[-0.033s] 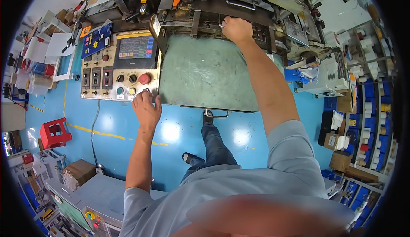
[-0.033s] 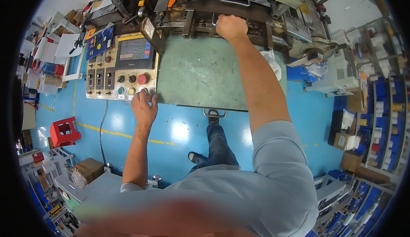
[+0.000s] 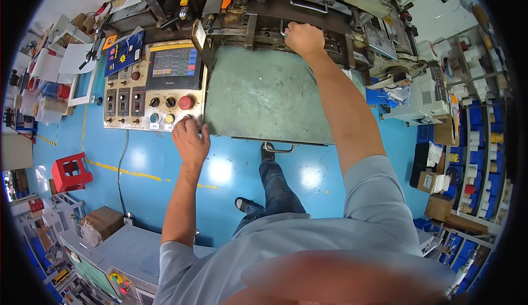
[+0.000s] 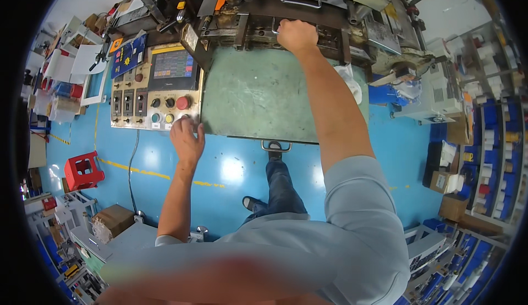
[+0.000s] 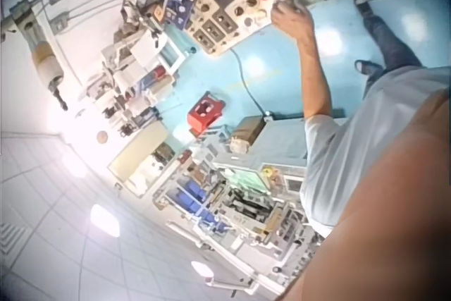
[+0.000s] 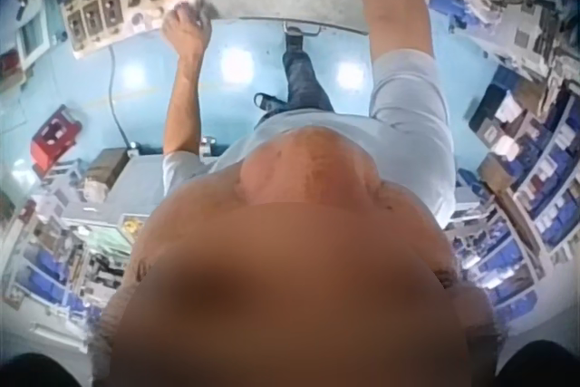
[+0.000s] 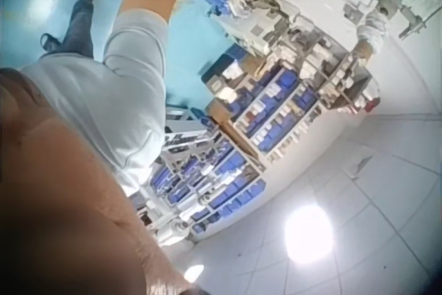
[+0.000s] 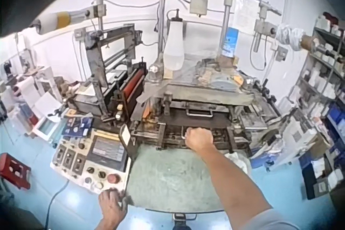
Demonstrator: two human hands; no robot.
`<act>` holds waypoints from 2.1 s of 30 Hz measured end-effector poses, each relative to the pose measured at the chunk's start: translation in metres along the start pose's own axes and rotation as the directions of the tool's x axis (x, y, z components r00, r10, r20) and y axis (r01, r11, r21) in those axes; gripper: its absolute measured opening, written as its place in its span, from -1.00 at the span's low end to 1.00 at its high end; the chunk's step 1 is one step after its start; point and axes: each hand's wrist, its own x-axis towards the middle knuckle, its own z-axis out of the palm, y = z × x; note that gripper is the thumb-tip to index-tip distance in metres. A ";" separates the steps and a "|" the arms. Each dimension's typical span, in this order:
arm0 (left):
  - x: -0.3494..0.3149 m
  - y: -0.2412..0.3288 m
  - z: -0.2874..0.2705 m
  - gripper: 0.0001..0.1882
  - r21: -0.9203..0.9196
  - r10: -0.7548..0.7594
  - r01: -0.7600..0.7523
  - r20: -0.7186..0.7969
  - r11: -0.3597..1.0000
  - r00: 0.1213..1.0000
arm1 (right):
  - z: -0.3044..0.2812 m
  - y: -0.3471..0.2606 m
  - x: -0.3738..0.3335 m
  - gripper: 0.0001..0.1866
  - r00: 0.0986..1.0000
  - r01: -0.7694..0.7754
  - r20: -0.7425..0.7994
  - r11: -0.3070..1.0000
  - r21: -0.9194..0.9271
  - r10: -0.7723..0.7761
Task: Operating an industrial press machine to process material sheets and applying 3M adhesive tape.
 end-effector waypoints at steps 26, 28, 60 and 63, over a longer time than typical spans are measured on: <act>0.034 0.071 0.072 -0.71 -0.278 0.305 -0.300 -0.024 0.913 0.952 | -0.008 -0.005 -0.003 -0.76 0.999 0.002 0.035 1.000 0.001 -0.002; 0.035 0.071 0.072 -0.70 -0.281 0.300 -0.294 -0.023 0.913 0.954 | -0.009 -0.005 -0.002 -0.75 0.999 0.005 0.038 1.000 0.002 -0.005; 0.032 0.065 0.076 -0.63 -0.285 0.298 -0.283 0.008 0.916 0.955 | -0.036 -0.037 -0.170 -0.61 0.994 0.078 0.072 0.995 0.066 -0.083; 0.033 0.064 0.075 -0.65 -0.285 0.300 -0.286 0.004 0.915 0.954 | -0.040 -0.046 -0.206 -0.64 0.988 0.149 0.034 0.985 0.082 -0.153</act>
